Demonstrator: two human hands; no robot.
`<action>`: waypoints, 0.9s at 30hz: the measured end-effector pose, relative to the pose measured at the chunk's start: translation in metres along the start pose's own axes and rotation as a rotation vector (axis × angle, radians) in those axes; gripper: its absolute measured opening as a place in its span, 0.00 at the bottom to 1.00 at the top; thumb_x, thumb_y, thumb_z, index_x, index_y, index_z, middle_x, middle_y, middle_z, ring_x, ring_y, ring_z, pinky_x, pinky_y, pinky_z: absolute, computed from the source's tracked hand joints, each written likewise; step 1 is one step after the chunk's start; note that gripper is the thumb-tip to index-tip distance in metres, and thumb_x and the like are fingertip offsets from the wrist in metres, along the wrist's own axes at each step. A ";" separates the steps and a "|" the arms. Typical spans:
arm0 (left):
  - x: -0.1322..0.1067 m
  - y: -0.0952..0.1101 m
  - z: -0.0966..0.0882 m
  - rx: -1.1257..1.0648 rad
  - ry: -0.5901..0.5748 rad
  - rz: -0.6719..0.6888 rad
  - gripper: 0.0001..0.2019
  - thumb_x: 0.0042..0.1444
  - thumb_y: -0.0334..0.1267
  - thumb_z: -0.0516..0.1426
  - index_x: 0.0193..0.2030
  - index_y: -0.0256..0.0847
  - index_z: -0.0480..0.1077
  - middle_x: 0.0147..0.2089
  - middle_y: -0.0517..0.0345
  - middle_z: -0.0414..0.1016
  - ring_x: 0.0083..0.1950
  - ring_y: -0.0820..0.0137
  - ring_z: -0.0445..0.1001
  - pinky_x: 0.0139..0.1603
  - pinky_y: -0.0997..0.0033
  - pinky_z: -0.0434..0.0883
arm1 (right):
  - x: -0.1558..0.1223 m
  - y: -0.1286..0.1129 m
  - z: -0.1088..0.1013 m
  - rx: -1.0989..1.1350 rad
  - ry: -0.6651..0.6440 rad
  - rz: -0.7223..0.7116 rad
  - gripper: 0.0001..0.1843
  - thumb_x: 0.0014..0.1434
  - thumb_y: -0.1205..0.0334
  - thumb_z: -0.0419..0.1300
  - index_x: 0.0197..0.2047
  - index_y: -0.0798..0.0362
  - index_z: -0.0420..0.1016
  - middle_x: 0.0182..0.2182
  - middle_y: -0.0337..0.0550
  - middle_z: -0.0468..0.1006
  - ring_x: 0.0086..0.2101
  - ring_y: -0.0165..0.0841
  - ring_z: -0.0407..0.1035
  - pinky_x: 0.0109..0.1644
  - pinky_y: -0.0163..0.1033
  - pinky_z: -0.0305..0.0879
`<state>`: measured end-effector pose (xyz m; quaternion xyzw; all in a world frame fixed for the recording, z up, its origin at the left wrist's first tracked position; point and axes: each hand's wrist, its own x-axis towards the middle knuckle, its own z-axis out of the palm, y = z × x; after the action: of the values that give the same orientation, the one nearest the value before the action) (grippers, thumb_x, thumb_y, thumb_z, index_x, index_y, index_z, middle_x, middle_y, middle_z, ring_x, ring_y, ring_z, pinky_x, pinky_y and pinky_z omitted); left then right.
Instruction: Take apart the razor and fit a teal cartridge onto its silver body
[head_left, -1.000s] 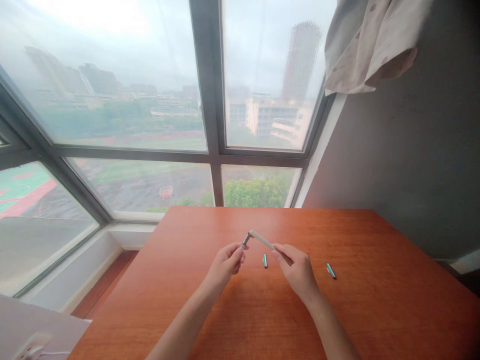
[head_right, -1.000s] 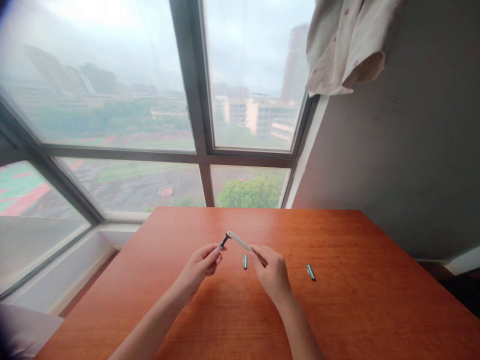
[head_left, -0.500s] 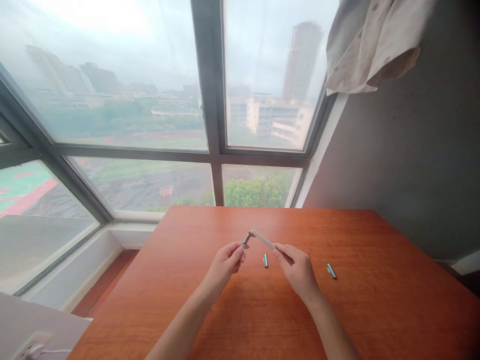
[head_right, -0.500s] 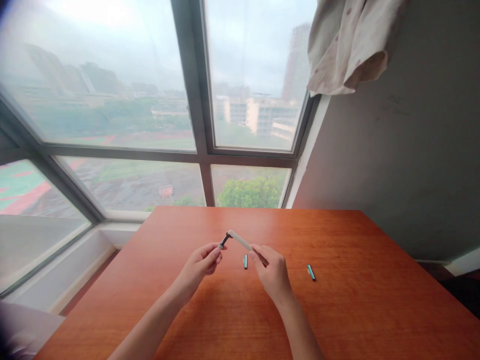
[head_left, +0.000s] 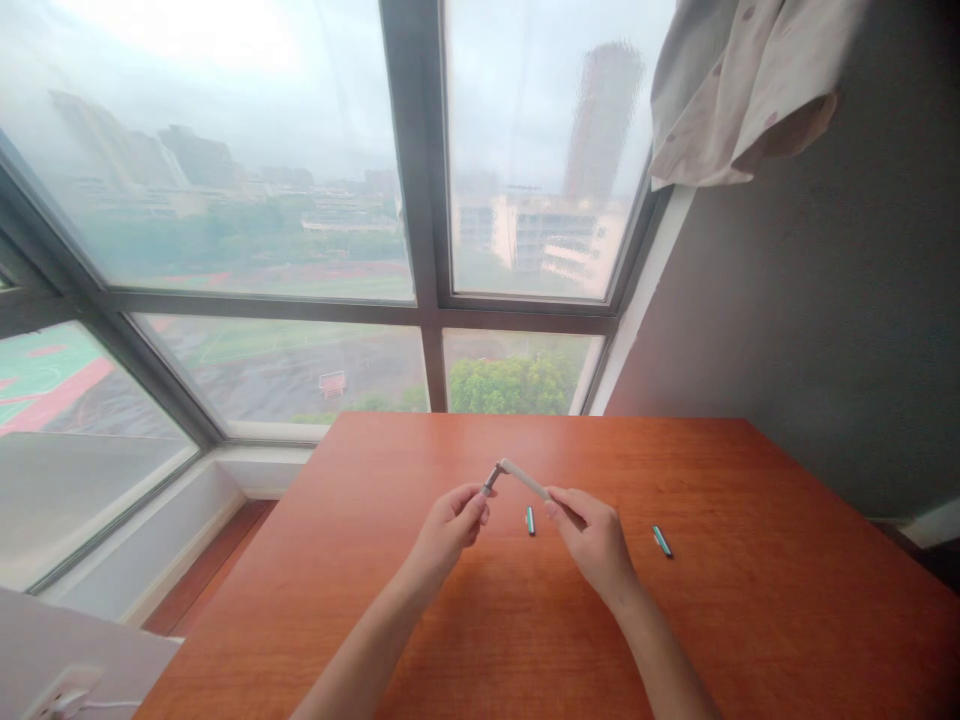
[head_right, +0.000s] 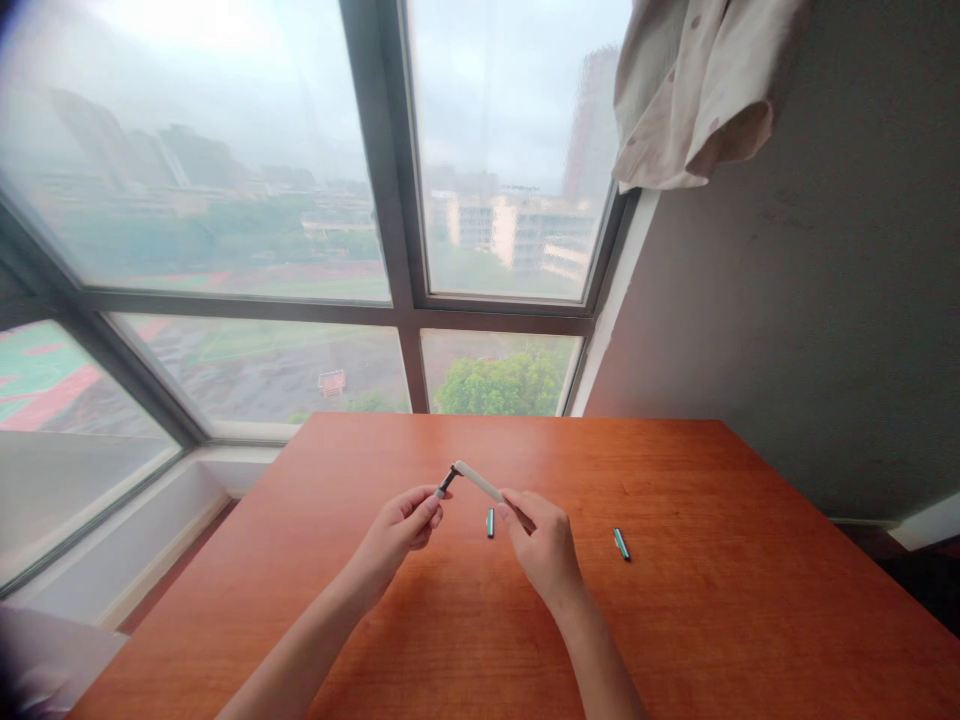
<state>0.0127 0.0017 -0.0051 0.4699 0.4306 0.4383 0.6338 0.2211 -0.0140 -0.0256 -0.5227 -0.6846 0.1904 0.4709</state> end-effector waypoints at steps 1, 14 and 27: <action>0.000 0.000 0.000 0.003 0.001 -0.001 0.17 0.50 0.48 0.59 0.38 0.34 0.71 0.24 0.65 0.61 0.19 0.81 0.50 0.20 0.76 0.44 | 0.000 0.000 0.000 -0.003 -0.001 -0.004 0.13 0.61 0.58 0.54 0.41 0.52 0.79 0.37 0.48 0.80 0.37 0.39 0.75 0.40 0.37 0.71; -0.001 0.001 0.001 0.024 0.004 0.004 0.17 0.50 0.48 0.59 0.37 0.34 0.71 0.24 0.65 0.61 0.20 0.81 0.49 0.20 0.76 0.44 | 0.001 -0.001 0.000 -0.019 0.018 -0.017 0.14 0.61 0.57 0.54 0.40 0.52 0.79 0.36 0.48 0.81 0.35 0.39 0.75 0.37 0.37 0.71; 0.001 0.000 -0.004 -0.041 0.010 -0.007 0.19 0.49 0.50 0.60 0.39 0.35 0.70 0.25 0.66 0.61 0.19 0.82 0.48 0.21 0.76 0.44 | 0.001 -0.001 -0.002 -0.006 0.016 0.001 0.13 0.61 0.58 0.54 0.41 0.53 0.78 0.35 0.48 0.80 0.36 0.38 0.75 0.40 0.38 0.71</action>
<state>0.0090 0.0038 -0.0063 0.4529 0.4262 0.4471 0.6428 0.2220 -0.0135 -0.0234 -0.5259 -0.6812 0.1843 0.4748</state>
